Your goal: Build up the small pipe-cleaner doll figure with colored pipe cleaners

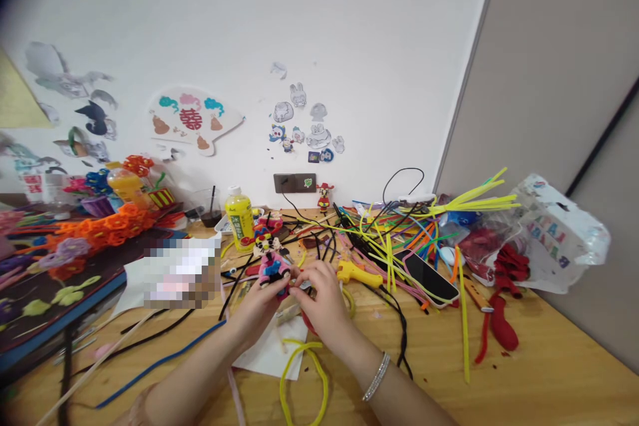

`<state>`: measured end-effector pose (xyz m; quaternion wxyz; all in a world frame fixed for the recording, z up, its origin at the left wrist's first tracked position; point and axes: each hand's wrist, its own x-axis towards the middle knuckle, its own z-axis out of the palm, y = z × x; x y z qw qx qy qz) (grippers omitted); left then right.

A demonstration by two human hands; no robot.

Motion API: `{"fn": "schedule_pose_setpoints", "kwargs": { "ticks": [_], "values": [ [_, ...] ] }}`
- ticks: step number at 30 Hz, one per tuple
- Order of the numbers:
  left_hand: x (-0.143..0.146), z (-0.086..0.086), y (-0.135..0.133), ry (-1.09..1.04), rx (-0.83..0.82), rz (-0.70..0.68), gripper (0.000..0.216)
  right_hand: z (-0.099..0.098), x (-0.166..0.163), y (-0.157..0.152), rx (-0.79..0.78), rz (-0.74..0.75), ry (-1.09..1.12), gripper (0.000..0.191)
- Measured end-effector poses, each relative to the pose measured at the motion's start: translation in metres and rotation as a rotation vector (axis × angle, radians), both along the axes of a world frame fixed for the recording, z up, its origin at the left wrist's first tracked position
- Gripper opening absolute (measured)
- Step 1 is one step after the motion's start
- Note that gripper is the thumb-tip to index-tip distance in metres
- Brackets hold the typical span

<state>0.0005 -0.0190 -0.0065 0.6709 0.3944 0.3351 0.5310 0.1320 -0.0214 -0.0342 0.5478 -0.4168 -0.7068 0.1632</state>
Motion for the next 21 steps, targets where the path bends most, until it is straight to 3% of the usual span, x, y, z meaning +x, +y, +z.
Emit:
{"fn": "schedule_pose_setpoints", "kwargs": {
  "ticks": [6,11,16,21],
  "values": [
    [-0.003,0.003,0.002,-0.051,0.017,0.031,0.024,0.008,0.006,-0.006,0.152,-0.012,0.039,0.012],
    [-0.003,0.005,0.003,-0.118,0.023,0.056,0.024,0.013,0.011,-0.014,0.398,-0.011,-0.222,0.027],
    [-0.003,0.007,0.002,-0.149,0.016,0.067,0.025,0.009,0.009,-0.016,0.457,-0.028,-0.35,0.034],
    [-0.002,0.008,0.001,-0.158,0.0,0.074,0.026,0.009,0.008,-0.016,0.45,-0.02,-0.344,0.035]
  ]
}}
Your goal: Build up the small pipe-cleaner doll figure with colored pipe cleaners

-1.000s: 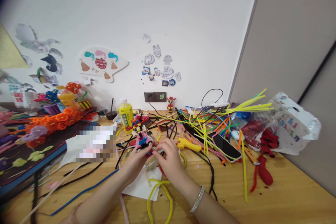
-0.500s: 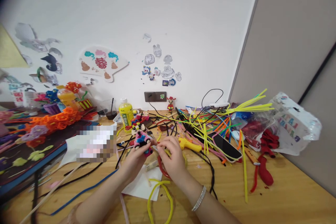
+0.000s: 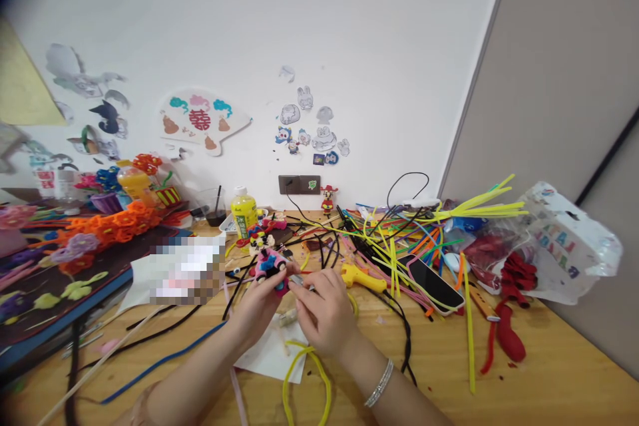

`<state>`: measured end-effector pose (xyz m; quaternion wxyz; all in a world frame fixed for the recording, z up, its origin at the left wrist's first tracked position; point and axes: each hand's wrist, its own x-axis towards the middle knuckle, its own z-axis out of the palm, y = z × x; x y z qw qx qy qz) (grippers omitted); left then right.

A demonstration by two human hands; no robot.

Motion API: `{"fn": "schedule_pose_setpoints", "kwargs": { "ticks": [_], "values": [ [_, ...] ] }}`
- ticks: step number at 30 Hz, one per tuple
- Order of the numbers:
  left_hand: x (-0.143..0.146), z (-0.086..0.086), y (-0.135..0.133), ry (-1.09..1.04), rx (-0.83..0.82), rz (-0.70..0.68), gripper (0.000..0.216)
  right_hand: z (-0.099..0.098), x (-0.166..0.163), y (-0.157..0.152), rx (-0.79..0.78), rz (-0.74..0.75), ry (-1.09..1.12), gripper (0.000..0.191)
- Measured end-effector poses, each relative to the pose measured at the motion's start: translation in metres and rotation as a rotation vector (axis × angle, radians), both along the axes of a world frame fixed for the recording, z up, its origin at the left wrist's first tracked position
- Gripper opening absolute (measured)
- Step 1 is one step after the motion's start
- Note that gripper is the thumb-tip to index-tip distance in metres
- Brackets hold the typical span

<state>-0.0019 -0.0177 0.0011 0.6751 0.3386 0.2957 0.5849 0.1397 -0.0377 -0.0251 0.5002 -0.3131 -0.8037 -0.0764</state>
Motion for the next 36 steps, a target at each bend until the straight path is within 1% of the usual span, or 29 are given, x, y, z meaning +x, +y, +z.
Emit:
{"fn": "schedule_pose_setpoints", "kwargs": {
  "ticks": [4,8,11,14,17,20,23,25,26,27,28,30,31,32,34,36],
  "values": [
    [-0.001,-0.002,0.001,0.008,-0.016,-0.006,0.026,0.002,-0.001,0.001,-0.104,0.004,0.124,0.028],
    [-0.003,-0.006,0.004,0.028,0.016,-0.014,0.024,0.002,-0.001,0.008,-0.183,-0.029,0.383,0.005],
    [-0.004,-0.008,0.006,0.038,0.022,-0.014,0.022,0.0,0.004,0.018,-0.323,-0.019,0.579,0.013],
    [-0.005,-0.009,0.007,0.027,0.021,-0.024,0.021,-0.003,0.014,0.028,-0.494,-0.025,0.715,0.012],
    [-0.006,-0.009,0.009,0.029,0.009,-0.024,0.022,-0.006,0.028,0.038,-0.573,0.001,0.847,0.015],
    [-0.007,-0.009,0.01,0.065,0.018,-0.036,0.022,-0.008,0.041,0.045,-0.654,0.013,0.958,0.023],
    [-0.008,-0.009,0.01,0.103,0.049,-0.062,0.02,-0.008,0.048,0.05,-0.706,-0.032,0.891,0.031],
    [-0.009,-0.009,0.01,0.121,0.06,-0.07,0.02,-0.006,0.047,0.05,-0.707,-0.003,0.826,0.03],
    [-0.009,-0.009,0.01,0.122,0.059,-0.068,0.02,-0.006,0.044,0.049,-0.73,0.032,0.806,0.031],
    [-0.009,-0.009,0.01,0.119,0.055,-0.062,0.021,-0.006,0.041,0.048,-0.777,0.075,0.786,0.036],
    [-0.009,-0.009,0.01,0.117,0.049,-0.057,0.022,-0.006,0.036,0.046,-0.85,0.122,0.758,0.04],
    [-0.009,-0.009,0.01,0.13,0.037,-0.044,0.024,-0.01,0.024,0.04,-1.005,0.198,0.665,0.038],
    [-0.009,-0.009,0.011,0.143,0.032,-0.043,0.024,-0.012,0.017,0.037,-1.05,0.239,0.626,0.034],
    [-0.009,-0.009,0.011,0.158,0.027,-0.045,0.024,-0.014,0.009,0.034,-1.055,0.287,0.605,0.034],
    [-0.009,-0.011,0.011,0.185,0.02,-0.042,0.026,-0.019,-0.004,0.027,-1.029,0.371,0.604,0.041],
    [-0.009,-0.014,0.011,0.211,0.015,-0.03,0.028,-0.023,-0.016,0.023,-1.021,0.409,0.623,0.043]
  ]
}}
